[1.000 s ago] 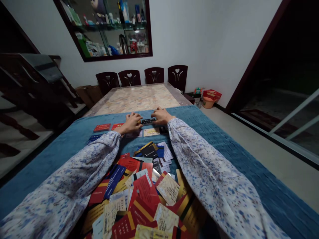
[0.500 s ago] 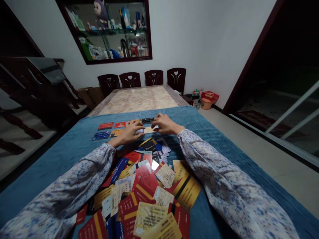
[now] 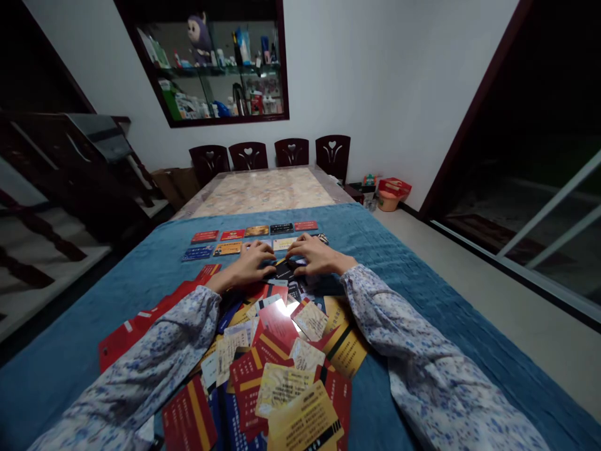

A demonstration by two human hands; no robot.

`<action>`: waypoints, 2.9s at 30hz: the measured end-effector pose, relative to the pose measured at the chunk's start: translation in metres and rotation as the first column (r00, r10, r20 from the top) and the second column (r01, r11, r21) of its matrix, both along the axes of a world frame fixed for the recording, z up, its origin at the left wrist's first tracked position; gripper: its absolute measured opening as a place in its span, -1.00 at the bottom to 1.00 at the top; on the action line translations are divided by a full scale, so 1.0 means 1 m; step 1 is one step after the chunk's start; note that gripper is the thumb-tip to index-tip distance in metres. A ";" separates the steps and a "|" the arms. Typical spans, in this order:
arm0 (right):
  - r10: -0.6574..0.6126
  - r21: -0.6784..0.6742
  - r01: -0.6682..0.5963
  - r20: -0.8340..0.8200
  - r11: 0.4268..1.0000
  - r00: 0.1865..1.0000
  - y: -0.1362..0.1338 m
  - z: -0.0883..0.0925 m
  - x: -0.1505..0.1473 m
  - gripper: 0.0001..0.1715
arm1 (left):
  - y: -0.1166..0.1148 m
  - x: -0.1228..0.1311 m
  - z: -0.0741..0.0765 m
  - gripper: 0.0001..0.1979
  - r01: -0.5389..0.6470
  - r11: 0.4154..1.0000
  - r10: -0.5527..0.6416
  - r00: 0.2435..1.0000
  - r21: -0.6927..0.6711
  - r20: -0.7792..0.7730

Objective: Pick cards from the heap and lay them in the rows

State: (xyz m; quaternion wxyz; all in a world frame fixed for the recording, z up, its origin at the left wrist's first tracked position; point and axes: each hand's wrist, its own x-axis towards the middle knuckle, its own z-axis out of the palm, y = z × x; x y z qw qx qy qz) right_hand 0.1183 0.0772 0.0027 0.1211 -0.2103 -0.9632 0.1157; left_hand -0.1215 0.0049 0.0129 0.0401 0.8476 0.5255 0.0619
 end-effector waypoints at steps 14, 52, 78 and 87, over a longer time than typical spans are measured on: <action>0.050 -0.049 -0.048 0.033 0.998 0.998 -0.004 -0.011 -0.008 -0.35 | -0.002 0.002 -0.005 -0.75 0.025 1.000 -0.024 0.999 -0.017 0.043; -0.136 -0.062 0.130 -0.113 0.990 0.984 0.010 -0.012 0.022 -0.56 | 0.000 0.007 -0.014 -0.75 -0.019 0.996 0.012 0.997 0.092 0.079; -0.143 0.110 0.206 -0.418 0.972 0.897 0.017 -0.031 0.009 -0.88 | 0.011 0.000 -0.033 -0.78 -0.062 0.981 0.003 0.953 0.185 0.302; -0.102 0.120 0.197 -0.543 0.973 0.834 0.013 -0.026 0.005 -0.88 | 0.008 0.003 -0.030 -0.79 -0.089 0.976 0.026 0.953 0.198 0.303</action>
